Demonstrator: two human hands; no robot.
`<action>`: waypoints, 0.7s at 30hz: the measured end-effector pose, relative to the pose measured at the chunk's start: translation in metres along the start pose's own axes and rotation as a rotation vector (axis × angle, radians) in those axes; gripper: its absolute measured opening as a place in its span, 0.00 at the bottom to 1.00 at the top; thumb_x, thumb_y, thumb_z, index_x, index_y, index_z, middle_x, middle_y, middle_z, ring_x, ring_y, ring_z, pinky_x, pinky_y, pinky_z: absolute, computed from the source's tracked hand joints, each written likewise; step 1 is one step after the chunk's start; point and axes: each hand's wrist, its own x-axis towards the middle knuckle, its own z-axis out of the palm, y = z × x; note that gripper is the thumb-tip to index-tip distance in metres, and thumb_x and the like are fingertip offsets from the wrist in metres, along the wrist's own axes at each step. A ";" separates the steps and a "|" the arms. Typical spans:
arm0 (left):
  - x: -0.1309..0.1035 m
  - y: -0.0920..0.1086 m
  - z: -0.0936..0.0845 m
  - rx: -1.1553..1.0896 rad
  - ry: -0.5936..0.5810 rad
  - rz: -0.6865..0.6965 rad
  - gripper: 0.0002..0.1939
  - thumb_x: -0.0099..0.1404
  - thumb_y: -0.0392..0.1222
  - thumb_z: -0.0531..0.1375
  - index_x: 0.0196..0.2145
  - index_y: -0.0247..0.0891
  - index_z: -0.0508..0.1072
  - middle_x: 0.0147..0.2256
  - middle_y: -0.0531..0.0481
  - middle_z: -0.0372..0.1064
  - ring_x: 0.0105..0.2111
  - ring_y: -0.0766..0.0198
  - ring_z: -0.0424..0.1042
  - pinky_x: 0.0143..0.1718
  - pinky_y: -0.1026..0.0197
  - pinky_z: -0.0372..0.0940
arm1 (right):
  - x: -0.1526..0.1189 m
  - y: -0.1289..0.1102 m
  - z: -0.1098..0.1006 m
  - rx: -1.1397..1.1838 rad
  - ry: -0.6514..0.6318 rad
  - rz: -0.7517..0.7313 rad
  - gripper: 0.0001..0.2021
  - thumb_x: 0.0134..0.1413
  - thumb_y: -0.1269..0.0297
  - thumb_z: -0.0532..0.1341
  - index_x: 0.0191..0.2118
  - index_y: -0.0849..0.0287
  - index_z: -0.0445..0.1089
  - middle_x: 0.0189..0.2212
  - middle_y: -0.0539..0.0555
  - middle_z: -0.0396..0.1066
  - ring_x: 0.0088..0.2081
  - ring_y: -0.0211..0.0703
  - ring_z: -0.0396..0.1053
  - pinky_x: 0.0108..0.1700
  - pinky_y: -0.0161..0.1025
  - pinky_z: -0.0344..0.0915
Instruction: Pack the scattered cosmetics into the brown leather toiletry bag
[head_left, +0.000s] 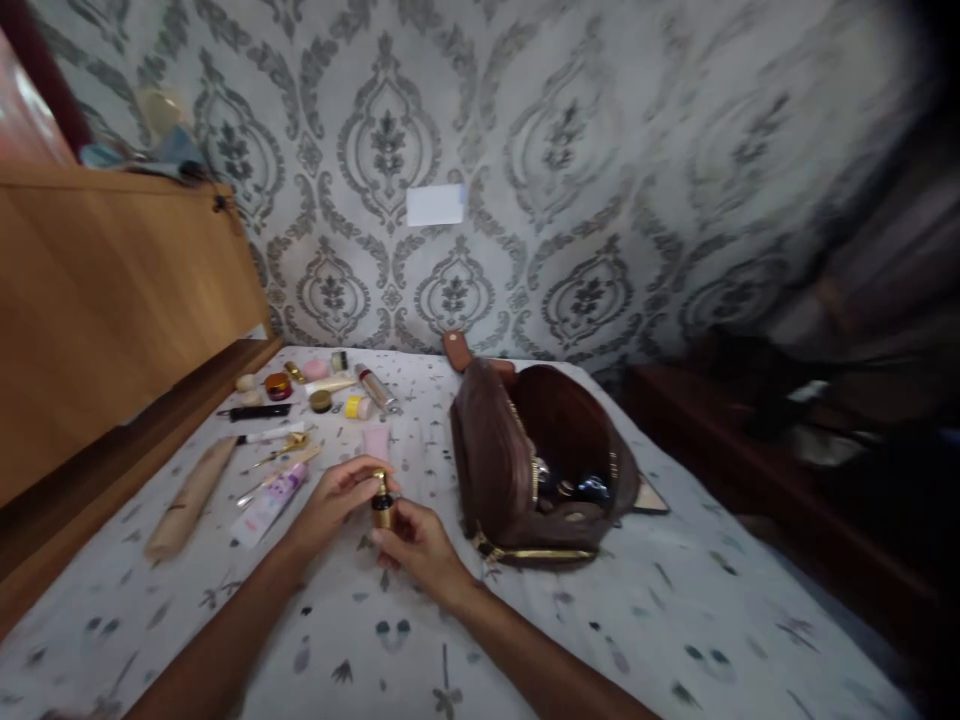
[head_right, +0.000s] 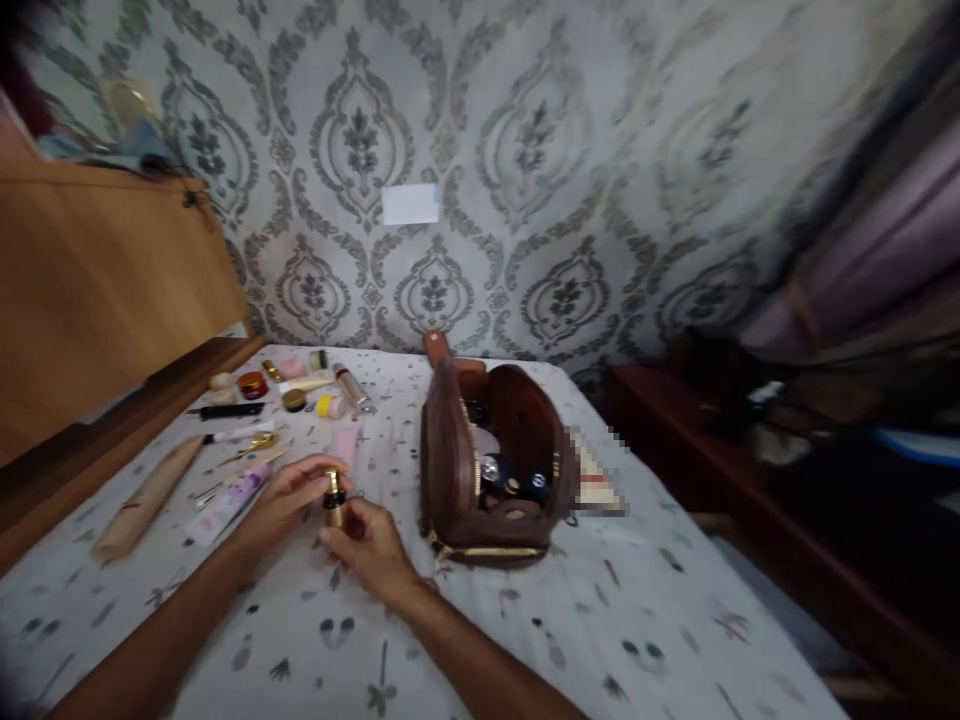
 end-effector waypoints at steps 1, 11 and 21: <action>0.000 -0.001 0.000 0.011 0.000 -0.006 0.17 0.61 0.52 0.65 0.41 0.36 0.76 0.35 0.47 0.77 0.35 0.61 0.73 0.38 0.62 0.66 | 0.001 0.002 0.000 0.010 -0.003 -0.007 0.29 0.40 0.36 0.67 0.26 0.57 0.58 0.20 0.42 0.58 0.21 0.31 0.60 0.24 0.32 0.59; 0.005 -0.003 -0.002 0.049 0.040 0.068 0.14 0.57 0.50 0.68 0.32 0.36 0.76 0.30 0.50 0.73 0.32 0.62 0.71 0.36 0.63 0.65 | 0.006 0.013 -0.005 0.044 0.030 0.031 0.30 0.36 0.40 0.71 0.29 0.57 0.57 0.23 0.42 0.62 0.22 0.32 0.65 0.22 0.30 0.60; 0.002 -0.007 -0.008 -0.001 0.004 0.072 0.19 0.65 0.56 0.60 0.43 0.37 0.74 0.36 0.46 0.75 0.33 0.61 0.70 0.38 0.61 0.64 | 0.006 0.012 -0.006 0.049 -0.008 0.020 0.28 0.40 0.42 0.71 0.30 0.57 0.57 0.24 0.42 0.60 0.21 0.31 0.64 0.21 0.30 0.58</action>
